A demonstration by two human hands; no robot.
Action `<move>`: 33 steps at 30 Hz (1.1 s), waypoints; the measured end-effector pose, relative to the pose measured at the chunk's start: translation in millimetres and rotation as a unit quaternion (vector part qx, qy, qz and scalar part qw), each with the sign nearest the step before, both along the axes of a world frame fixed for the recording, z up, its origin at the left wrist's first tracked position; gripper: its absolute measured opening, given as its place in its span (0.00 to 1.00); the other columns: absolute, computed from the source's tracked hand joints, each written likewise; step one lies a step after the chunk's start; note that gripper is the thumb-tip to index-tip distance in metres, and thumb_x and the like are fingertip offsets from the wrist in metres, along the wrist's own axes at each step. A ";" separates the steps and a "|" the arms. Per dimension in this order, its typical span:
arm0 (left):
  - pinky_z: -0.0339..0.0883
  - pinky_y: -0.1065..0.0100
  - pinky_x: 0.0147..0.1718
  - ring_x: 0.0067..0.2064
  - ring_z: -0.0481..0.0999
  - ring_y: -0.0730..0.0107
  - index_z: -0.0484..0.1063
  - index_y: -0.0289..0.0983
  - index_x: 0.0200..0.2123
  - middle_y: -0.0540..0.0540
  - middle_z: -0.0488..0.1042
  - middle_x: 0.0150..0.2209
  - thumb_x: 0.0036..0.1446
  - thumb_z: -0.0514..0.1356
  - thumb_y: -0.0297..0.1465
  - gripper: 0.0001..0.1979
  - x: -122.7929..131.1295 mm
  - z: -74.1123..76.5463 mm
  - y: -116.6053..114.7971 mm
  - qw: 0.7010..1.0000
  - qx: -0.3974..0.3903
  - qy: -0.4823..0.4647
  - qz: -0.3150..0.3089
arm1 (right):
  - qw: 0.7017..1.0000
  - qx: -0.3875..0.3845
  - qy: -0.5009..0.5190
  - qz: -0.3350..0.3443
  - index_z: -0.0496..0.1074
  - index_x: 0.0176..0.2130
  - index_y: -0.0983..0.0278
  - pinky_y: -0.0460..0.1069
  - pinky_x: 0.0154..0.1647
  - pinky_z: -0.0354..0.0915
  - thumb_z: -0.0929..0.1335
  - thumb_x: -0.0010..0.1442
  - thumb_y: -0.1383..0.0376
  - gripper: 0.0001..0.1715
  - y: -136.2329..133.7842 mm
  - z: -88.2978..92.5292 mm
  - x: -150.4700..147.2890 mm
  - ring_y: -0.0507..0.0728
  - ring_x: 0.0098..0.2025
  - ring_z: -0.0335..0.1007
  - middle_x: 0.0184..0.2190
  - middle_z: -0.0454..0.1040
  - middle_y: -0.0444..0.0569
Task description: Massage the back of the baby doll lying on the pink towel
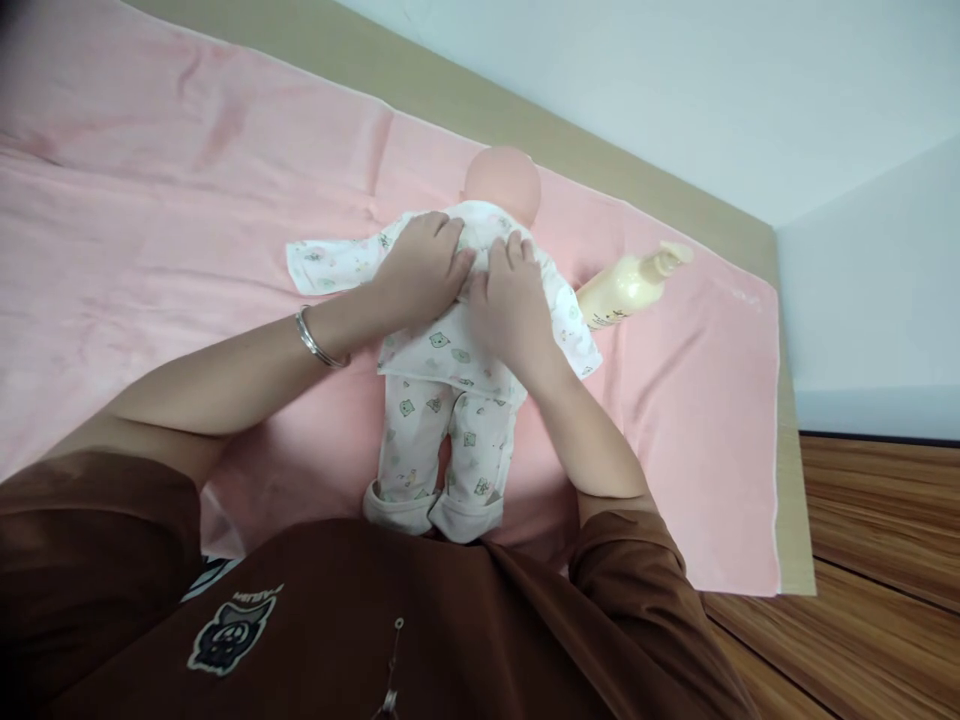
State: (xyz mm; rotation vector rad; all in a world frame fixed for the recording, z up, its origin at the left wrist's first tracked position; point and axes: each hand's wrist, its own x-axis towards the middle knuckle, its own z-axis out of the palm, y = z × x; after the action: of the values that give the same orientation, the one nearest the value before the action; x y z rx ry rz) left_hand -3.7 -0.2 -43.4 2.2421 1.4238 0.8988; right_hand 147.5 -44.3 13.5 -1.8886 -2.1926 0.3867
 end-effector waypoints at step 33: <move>0.61 0.46 0.73 0.68 0.72 0.47 0.70 0.37 0.65 0.34 0.74 0.64 0.74 0.47 0.38 0.24 -4.2 8.3 14.6 0.999 -0.030 0.018 -0.016 | 0.998 0.027 -0.050 0.000 0.52 0.76 0.80 0.69 0.83 0.44 0.57 0.77 0.51 0.44 2.2 -14.2 3.7 0.73 0.82 0.41 0.77 0.49 0.69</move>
State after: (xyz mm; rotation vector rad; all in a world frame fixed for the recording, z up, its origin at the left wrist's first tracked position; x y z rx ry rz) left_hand -7.9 14.4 -35.1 2.2411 1.4069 0.7980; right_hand 151.2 -42.1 -0.7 -1.9176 -2.2431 0.2347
